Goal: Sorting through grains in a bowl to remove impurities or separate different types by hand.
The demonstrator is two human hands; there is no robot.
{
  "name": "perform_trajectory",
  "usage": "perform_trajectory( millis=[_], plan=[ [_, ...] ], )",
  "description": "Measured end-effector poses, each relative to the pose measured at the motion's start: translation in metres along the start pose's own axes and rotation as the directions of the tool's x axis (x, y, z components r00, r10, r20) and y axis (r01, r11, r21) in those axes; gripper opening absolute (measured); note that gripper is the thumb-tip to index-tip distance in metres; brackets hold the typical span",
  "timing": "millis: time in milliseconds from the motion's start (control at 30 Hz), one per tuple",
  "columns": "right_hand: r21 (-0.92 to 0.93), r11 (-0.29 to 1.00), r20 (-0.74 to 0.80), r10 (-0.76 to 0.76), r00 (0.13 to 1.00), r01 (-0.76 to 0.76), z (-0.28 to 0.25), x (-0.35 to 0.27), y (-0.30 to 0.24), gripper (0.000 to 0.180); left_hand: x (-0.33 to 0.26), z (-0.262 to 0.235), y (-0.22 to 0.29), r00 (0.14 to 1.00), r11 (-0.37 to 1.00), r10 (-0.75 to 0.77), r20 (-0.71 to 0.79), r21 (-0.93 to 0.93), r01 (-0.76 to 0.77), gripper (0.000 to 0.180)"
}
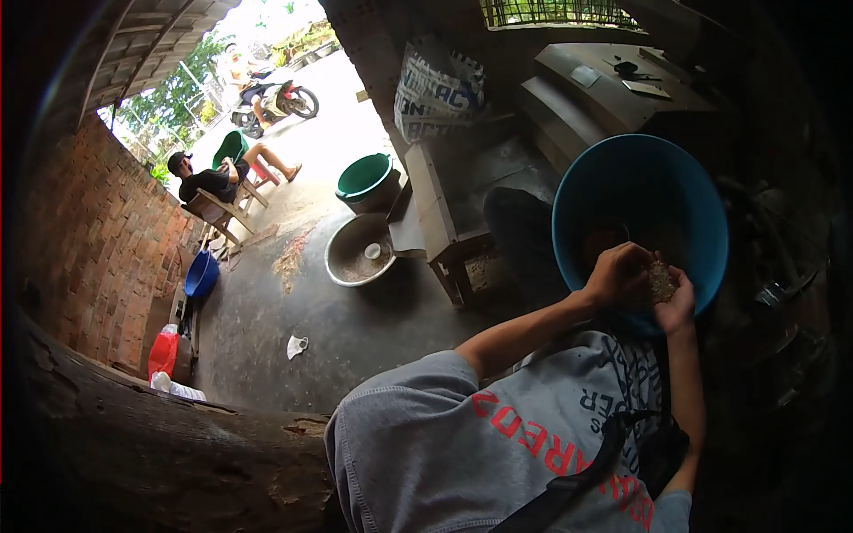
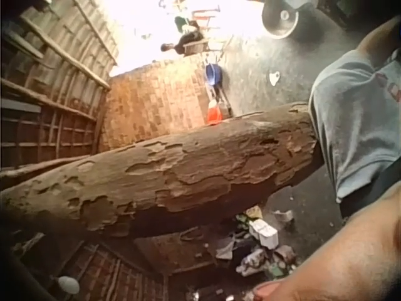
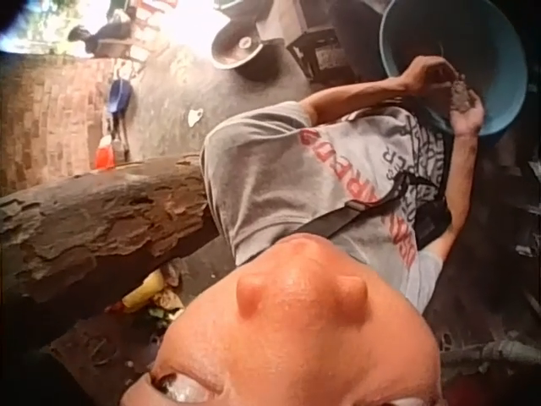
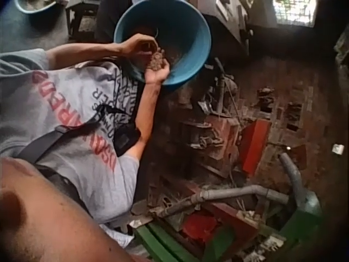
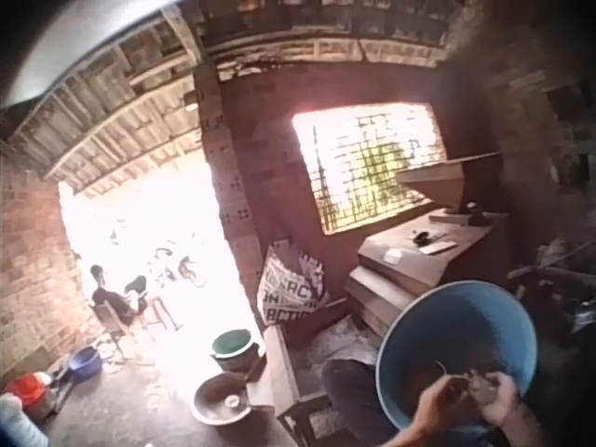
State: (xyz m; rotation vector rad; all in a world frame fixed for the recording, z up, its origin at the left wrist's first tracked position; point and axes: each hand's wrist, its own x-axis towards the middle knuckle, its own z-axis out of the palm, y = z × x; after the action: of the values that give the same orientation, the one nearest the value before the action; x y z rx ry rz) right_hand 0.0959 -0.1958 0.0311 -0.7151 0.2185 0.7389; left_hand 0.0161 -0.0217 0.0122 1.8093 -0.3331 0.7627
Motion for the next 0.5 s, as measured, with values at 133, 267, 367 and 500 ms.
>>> perform_trajectory(
  millis=[133, 267, 367, 500],
  plan=[
    [-0.024, 0.999, 0.015, -0.027, 1.000, 0.028, -0.004, 0.004, -0.004, 0.048, 0.005, -0.003, -0.001, 0.992, 0.994, 0.093, -0.085, 0.059, -0.089, 0.029],
    [0.020, 1.000, 0.010, -0.003, 1.000, 0.003, 0.010, -0.004, -0.001, 0.048, 0.001, -0.003, -0.002, 0.955, 0.972, 0.006, -0.298, 0.226, 0.064, 0.030],
    [-0.065, 0.998, -0.012, -0.018, 1.000, 0.017, 0.008, -0.005, 0.002, 0.048, 0.002, 0.002, -0.003, 0.934, 0.964, -0.029, -0.355, 0.237, 0.120, 0.029],
    [-0.021, 1.000, 0.159, 0.023, 0.987, -0.020, -0.029, 0.027, -0.003, 0.043, 0.004, 0.000, -0.007, 0.973, 0.957, 0.101, -0.208, 0.289, -0.038, 0.031]
  ],
)
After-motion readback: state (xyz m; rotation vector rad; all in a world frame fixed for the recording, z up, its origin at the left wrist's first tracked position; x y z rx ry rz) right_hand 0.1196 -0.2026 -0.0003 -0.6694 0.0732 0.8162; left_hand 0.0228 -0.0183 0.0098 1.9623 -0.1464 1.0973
